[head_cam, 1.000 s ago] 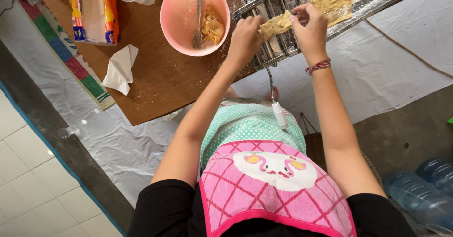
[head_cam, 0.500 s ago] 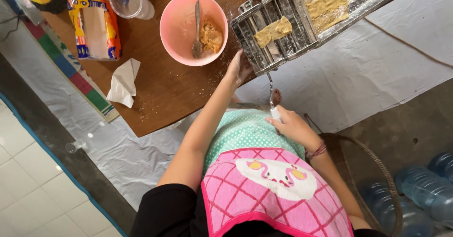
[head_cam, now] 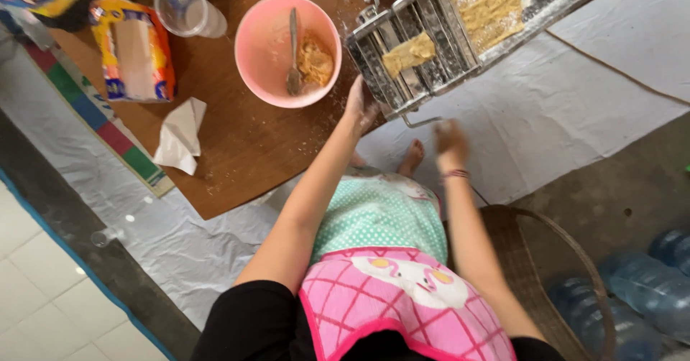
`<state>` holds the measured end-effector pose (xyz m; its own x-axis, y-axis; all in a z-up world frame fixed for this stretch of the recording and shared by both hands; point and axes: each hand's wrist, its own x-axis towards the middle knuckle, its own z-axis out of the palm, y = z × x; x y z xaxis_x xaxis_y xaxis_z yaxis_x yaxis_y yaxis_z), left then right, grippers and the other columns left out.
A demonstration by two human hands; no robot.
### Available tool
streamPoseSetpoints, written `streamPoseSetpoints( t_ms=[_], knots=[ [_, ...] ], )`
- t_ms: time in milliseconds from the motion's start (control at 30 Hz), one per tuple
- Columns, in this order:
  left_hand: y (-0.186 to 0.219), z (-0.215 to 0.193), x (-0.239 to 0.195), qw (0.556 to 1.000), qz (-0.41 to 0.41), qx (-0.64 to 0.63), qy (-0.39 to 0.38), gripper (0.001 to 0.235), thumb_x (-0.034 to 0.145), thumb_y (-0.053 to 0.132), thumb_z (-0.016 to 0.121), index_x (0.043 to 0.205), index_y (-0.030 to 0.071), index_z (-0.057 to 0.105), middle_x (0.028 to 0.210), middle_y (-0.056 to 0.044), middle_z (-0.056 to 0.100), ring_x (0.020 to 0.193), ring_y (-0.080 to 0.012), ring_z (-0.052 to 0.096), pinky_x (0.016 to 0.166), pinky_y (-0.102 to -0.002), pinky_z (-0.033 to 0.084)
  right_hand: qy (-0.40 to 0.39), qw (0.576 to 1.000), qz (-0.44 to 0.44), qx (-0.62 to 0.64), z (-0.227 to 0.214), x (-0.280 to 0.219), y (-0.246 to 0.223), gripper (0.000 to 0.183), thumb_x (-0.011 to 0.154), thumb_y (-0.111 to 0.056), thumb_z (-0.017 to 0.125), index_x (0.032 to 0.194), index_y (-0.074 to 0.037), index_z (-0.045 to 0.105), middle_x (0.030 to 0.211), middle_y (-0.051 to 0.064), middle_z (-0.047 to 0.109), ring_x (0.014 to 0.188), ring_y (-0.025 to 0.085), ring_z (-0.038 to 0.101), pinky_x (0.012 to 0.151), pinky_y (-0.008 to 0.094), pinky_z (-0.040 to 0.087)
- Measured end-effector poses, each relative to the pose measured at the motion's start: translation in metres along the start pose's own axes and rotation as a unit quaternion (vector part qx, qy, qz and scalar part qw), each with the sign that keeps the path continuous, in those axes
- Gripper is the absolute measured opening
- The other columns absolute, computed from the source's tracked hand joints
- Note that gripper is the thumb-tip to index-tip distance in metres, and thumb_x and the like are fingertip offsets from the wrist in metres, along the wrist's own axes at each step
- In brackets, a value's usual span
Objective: Rolling and folding dough using a manual pasta machine
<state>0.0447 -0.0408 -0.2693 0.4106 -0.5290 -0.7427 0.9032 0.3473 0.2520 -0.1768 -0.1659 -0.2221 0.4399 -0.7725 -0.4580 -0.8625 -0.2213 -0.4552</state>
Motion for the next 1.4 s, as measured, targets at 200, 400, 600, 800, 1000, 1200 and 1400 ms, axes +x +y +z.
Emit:
streamPoseSetpoints(
  t_ms=[200,400,600,800,1000,1200,1400],
  knots=[
    [-0.003,0.006,0.008,0.999,-0.015,-0.027,-0.040,0.048,0.094,0.043,0.074,0.124,0.006,0.071,0.135,-0.016,0.063,0.127,-0.0360,0.059,0.105,-0.049,0.053,-0.238,0.969,-0.053,-0.046,0.033,-0.130,-0.080,0.060,0.097,-0.041,0.065,0.139,-0.002,0.051,0.127,0.035,0.064,0.122,0.046,0.062,0.102,0.052,0.053],
    [-0.027,-0.025,0.048,0.998,-0.022,-0.019,-0.054,0.051,0.094,0.046,0.075,0.127,0.008,0.069,0.138,-0.015,0.061,0.128,-0.0373,0.058,0.106,-0.054,0.051,-0.269,0.936,-0.041,0.222,-0.061,-0.172,-0.090,0.052,0.086,-0.022,0.079,0.119,0.016,0.065,0.123,0.039,0.065,0.124,0.051,0.059,0.108,0.057,0.044],
    [-0.017,-0.022,0.029,0.997,0.009,-0.030,-0.066,0.042,0.094,0.039,0.076,0.121,0.008,0.071,0.131,-0.014,0.066,0.122,-0.0348,0.063,0.103,-0.053,0.054,-0.033,0.984,-0.135,0.107,-0.112,-0.064,-0.008,0.026,0.092,-0.028,0.084,0.092,-0.007,0.068,0.075,0.012,0.065,0.074,0.025,0.063,0.068,0.040,0.051],
    [-0.007,-0.026,0.025,0.997,0.078,0.016,0.008,0.019,0.090,0.036,0.080,0.100,0.020,0.076,0.098,-0.003,0.077,0.091,-0.0236,0.075,0.084,-0.044,0.063,0.055,0.996,-0.060,-0.045,-0.009,0.018,0.029,0.026,0.102,-0.033,0.064,0.100,-0.009,0.073,0.095,0.021,0.073,0.100,0.043,0.069,0.084,0.052,0.053],
    [0.015,-0.005,0.009,0.996,0.070,-0.051,0.016,0.025,0.090,0.038,0.077,0.078,0.019,0.068,0.070,0.006,0.069,0.063,-0.0133,0.070,0.064,-0.031,0.062,-0.184,0.953,-0.170,-0.170,0.142,-0.072,0.004,0.035,0.093,-0.034,0.065,0.102,-0.003,0.079,0.106,0.021,0.078,0.109,0.034,0.072,0.101,0.046,0.052],
    [0.007,-0.030,0.045,0.994,0.071,-0.072,0.049,0.036,0.084,0.051,0.082,0.088,0.017,0.072,0.085,0.000,0.076,0.081,-0.0176,0.075,0.084,-0.042,0.062,-0.265,0.942,-0.129,0.164,-0.014,-0.154,-0.062,0.042,0.085,-0.023,0.079,0.097,0.017,0.071,0.096,0.038,0.071,0.098,0.054,0.067,0.089,0.058,0.052],
    [0.007,-0.015,0.026,0.987,0.064,-0.107,0.104,0.037,0.077,0.049,0.090,0.089,0.020,0.072,0.088,0.008,0.075,0.084,-0.0068,0.071,0.091,-0.032,0.058,-0.108,0.974,-0.149,0.131,-0.118,-0.089,-0.029,0.021,0.083,-0.021,0.084,0.084,-0.006,0.069,0.067,0.009,0.062,0.062,0.022,0.058,0.057,0.035,0.045]
  ],
)
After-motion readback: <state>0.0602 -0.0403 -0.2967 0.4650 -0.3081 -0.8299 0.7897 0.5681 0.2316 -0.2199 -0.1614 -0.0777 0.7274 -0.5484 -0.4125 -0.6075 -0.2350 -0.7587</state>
